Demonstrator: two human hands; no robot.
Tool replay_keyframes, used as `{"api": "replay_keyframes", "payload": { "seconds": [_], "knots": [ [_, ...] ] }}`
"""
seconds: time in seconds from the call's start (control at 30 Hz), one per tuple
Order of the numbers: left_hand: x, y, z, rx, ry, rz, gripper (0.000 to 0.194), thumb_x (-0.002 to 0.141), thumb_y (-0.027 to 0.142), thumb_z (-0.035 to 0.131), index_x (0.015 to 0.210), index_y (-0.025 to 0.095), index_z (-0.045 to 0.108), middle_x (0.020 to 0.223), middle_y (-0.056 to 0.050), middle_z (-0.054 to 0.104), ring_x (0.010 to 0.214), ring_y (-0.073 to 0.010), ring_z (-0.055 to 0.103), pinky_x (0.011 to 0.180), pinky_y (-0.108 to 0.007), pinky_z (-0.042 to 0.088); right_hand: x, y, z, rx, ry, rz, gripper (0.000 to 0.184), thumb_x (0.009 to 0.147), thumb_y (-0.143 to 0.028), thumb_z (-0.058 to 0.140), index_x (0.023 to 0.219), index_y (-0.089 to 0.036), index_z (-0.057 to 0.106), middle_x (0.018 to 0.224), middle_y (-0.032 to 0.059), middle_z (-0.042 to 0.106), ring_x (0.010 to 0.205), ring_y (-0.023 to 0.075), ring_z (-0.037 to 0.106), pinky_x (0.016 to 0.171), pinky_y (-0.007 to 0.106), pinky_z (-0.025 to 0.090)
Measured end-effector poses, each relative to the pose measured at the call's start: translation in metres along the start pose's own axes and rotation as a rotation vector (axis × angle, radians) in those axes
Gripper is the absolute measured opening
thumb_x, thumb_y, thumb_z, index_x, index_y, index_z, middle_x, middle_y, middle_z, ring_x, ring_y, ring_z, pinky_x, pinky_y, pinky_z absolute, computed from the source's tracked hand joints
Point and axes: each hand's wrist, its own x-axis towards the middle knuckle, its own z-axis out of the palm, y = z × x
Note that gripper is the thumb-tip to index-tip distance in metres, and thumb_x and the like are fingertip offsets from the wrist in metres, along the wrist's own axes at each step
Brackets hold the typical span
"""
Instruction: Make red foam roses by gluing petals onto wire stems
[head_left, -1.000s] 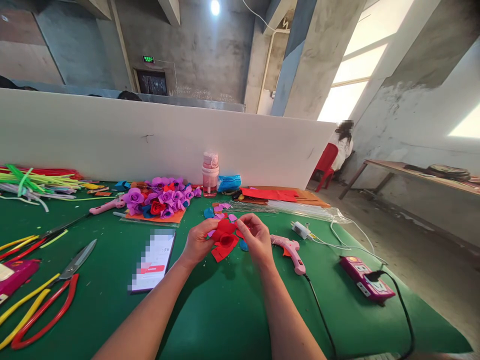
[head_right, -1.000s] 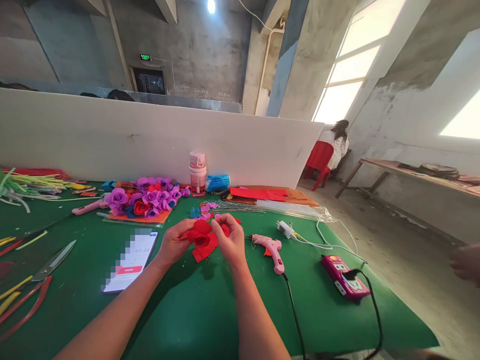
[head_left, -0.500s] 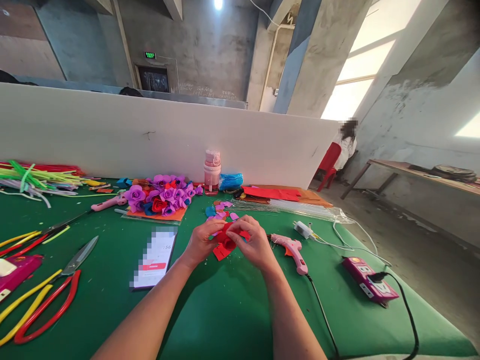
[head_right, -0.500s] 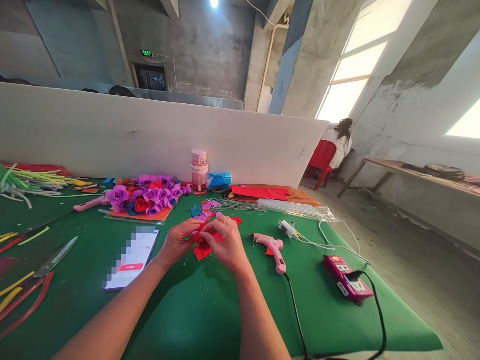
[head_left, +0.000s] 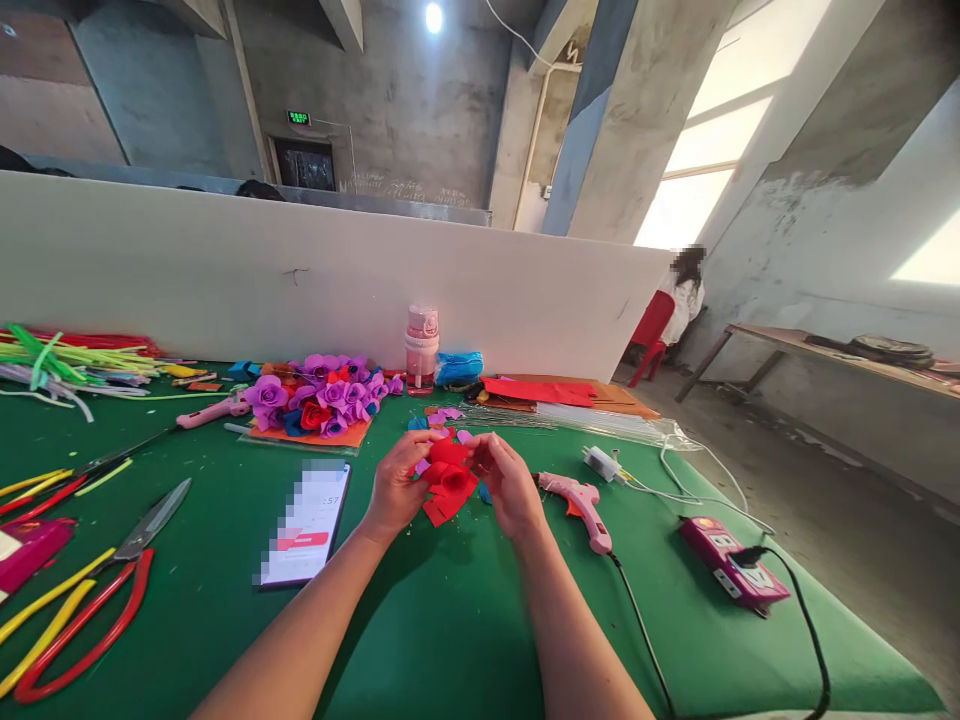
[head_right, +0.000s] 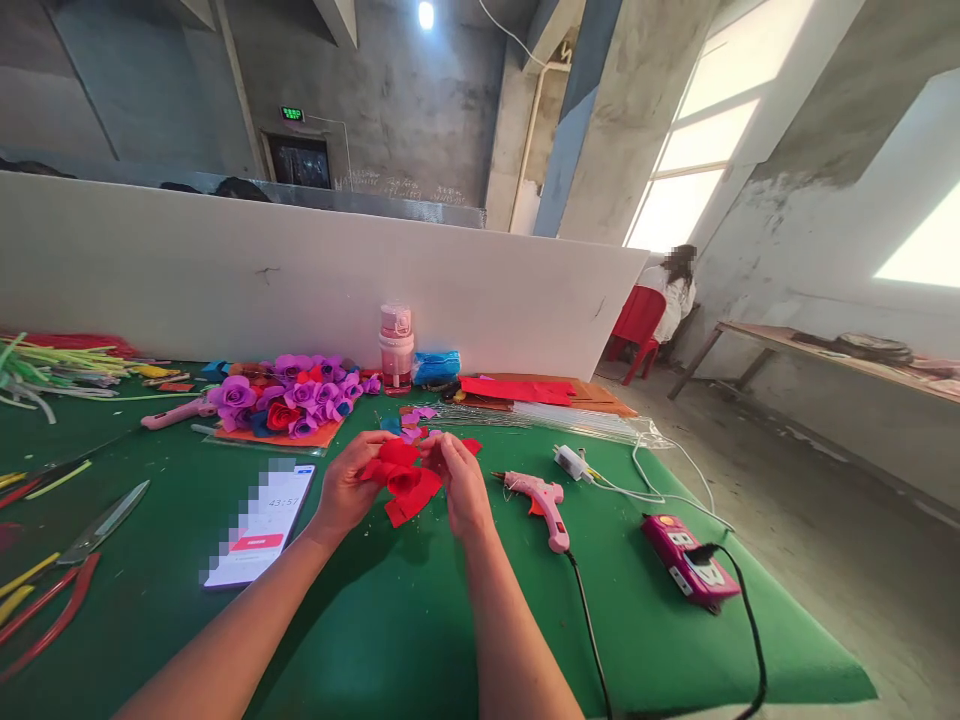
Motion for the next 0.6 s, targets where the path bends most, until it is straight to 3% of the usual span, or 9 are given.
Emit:
{"api": "replay_keyframes", "payload": {
  "seconds": [0.2,0.33,0.6],
  "knots": [
    [0.0,0.001,0.001,0.037,-0.021,0.01,0.01,0.084,0.028,0.06,0.087,0.019,0.065,0.093,-0.005,0.063,0.084,-0.0155,0.062,0.075,-0.027,0.05,-0.01,-0.007,0.011,-0.032,-0.13,-0.087,0.026,0.077,-0.045,0.067,0.075,-0.02,0.06,0.073,-0.0009,0.055,0.067,0.0123,0.048,0.064,0.023,0.038],
    [-0.003,0.001,0.002,0.058,-0.067,0.001,0.011,0.084,0.029,0.06,0.087,0.019,0.065,0.093,-0.005,0.063,0.083,-0.0159,0.061,0.074,-0.027,0.05,-0.012,-0.01,0.012,-0.047,-0.129,-0.115,0.023,0.073,-0.039,0.07,0.069,-0.02,0.057,0.073,-0.0009,0.053,0.066,0.0121,0.047,0.063,0.023,0.039],
    [-0.005,0.003,0.009,-0.036,-0.116,-0.046,0.015,0.082,0.034,0.061,0.085,0.019,0.066,0.092,-0.007,0.066,0.085,-0.0182,0.061,0.076,-0.029,0.05,-0.008,-0.011,0.002,-0.085,-0.101,-0.056,0.023,0.078,-0.042,0.061,0.076,-0.019,0.062,0.072,0.0001,0.056,0.068,0.0132,0.051,0.064,0.024,0.042]
  ]
}}
